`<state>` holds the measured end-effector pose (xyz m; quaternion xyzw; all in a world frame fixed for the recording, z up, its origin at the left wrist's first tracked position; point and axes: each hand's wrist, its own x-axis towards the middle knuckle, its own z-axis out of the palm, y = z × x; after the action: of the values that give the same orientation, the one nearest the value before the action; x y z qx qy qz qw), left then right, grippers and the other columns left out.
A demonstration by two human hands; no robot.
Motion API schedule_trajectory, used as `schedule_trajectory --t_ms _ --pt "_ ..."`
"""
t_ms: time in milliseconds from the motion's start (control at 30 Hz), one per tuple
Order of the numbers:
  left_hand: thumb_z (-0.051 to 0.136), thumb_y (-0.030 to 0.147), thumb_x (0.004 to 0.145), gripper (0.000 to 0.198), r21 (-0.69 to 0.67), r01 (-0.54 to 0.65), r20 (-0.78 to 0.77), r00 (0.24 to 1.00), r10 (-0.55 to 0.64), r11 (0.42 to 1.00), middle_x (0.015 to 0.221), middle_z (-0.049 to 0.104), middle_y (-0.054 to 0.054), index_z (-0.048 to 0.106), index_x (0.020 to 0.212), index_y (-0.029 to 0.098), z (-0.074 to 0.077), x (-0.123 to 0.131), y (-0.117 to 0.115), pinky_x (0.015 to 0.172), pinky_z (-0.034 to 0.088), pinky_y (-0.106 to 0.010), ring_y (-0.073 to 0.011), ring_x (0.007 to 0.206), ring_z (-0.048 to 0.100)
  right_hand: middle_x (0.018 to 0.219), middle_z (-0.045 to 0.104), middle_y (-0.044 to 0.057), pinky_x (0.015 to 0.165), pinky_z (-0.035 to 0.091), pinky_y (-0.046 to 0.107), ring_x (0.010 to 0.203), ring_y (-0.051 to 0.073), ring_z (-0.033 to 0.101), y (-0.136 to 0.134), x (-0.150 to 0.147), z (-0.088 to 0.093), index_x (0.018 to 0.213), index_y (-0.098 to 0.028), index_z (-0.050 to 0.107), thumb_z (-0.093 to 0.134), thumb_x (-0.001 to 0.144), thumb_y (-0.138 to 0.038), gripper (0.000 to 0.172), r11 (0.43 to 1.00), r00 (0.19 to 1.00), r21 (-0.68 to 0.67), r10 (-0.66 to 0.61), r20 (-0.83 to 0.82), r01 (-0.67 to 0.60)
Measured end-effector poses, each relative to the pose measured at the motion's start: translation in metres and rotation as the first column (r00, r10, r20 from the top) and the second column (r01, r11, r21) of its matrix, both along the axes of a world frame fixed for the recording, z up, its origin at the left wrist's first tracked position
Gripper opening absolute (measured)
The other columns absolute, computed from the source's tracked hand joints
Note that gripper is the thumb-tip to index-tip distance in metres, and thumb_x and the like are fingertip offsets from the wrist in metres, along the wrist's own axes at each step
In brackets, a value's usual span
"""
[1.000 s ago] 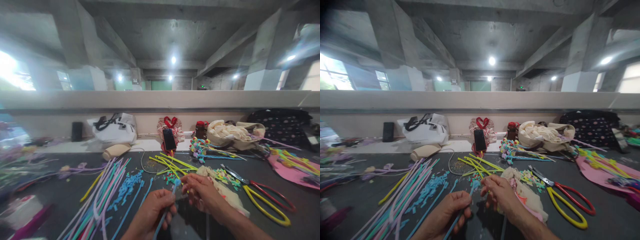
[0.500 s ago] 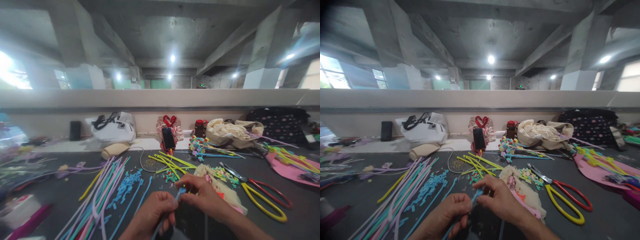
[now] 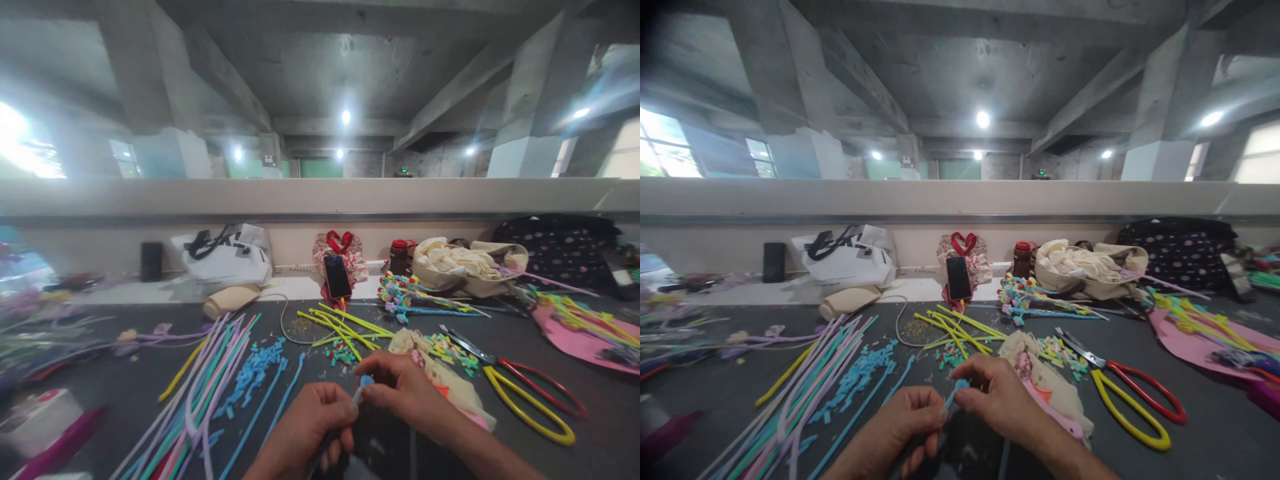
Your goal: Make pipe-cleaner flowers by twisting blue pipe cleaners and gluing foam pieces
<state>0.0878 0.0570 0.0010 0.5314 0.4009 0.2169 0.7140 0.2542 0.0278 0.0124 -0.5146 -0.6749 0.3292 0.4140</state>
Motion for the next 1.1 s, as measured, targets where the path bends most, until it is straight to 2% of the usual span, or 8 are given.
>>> schedule_trajectory --t_ms 267,533,667,800,933,1100 --pt "0.054 0.027 0.062 0.014 0.015 0.006 -0.018 1.000 -0.005 1.000 0.040 0.053 0.004 0.047 0.060 0.015 -0.0010 -0.0005 0.0005 0.027 0.022 -0.012 -0.0034 0.026 0.037 0.061 0.055 -0.003 0.049 0.033 0.019 0.055 0.009 0.046 0.0022 -0.0010 0.0009 0.078 -0.017 0.063 0.058 0.063 -0.012 0.017 1.000 0.999 0.000 0.001 -0.036 -0.001" --pt "0.055 0.028 0.061 0.015 0.018 0.005 -0.020 1.000 -0.004 1.000 0.040 0.053 0.003 0.047 0.059 0.015 -0.0026 0.0005 0.0004 0.027 0.022 -0.012 -0.0033 0.026 0.036 0.060 0.056 -0.003 0.047 0.035 0.018 0.052 0.008 0.047 0.0006 -0.0020 0.0014 0.078 -0.016 0.062 0.055 0.063 -0.012 0.017 0.999 0.999 -0.032 0.002 -0.049 -0.004" --pt "0.060 0.038 0.059 0.026 0.019 -0.014 -0.020 1.000 0.014 1.000 0.040 0.054 0.003 0.048 0.062 0.015 -0.0004 0.0009 0.0005 0.028 0.023 -0.012 -0.0039 0.027 0.037 0.054 0.051 -0.005 0.043 0.031 0.017 0.047 0.007 0.042 0.0008 -0.0015 0.0012 0.077 -0.016 0.061 0.055 0.063 -0.012 0.015 0.999 0.997 -0.033 0.001 -0.078 -0.003" --pt "0.057 0.047 0.061 0.035 0.046 -0.022 -0.016 1.000 0.023 0.999 0.042 0.054 0.002 0.052 0.066 0.013 0.0030 0.0007 -0.0003 0.028 0.022 -0.013 -0.0036 0.027 0.038 0.051 0.047 -0.006 0.042 0.029 0.017 0.045 0.006 0.039 0.0013 -0.0019 0.0020 0.079 -0.016 0.062 0.054 0.064 -0.012 0.018 0.999 0.995 -0.043 -0.005 -0.097 0.001" --pt "0.059 0.041 0.060 0.033 0.019 0.035 -0.030 0.999 -0.034 0.999 0.046 0.057 0.001 0.054 0.077 0.013 0.0040 0.0000 -0.0016 0.029 0.024 -0.013 -0.0047 0.030 0.042 0.056 0.051 -0.004 0.044 0.030 0.017 0.049 0.007 0.042 0.0006 -0.0030 0.0036 0.081 -0.016 0.063 0.054 0.063 -0.011 0.020 1.000 0.997 -0.023 0.000 -0.082 -0.002" --pt "0.059 0.037 0.061 0.024 0.021 0.023 -0.024 0.999 -0.023 1.000 0.046 0.058 0.001 0.048 0.066 0.015 0.0003 0.0010 -0.0016 0.029 0.024 -0.014 -0.0061 0.030 0.044 0.056 0.051 -0.005 0.045 0.031 0.017 0.050 0.007 0.042 0.0002 -0.0031 0.0027 0.079 -0.016 0.062 0.055 0.063 -0.011 0.018 1.000 0.999 -0.026 -0.002 -0.054 0.001"
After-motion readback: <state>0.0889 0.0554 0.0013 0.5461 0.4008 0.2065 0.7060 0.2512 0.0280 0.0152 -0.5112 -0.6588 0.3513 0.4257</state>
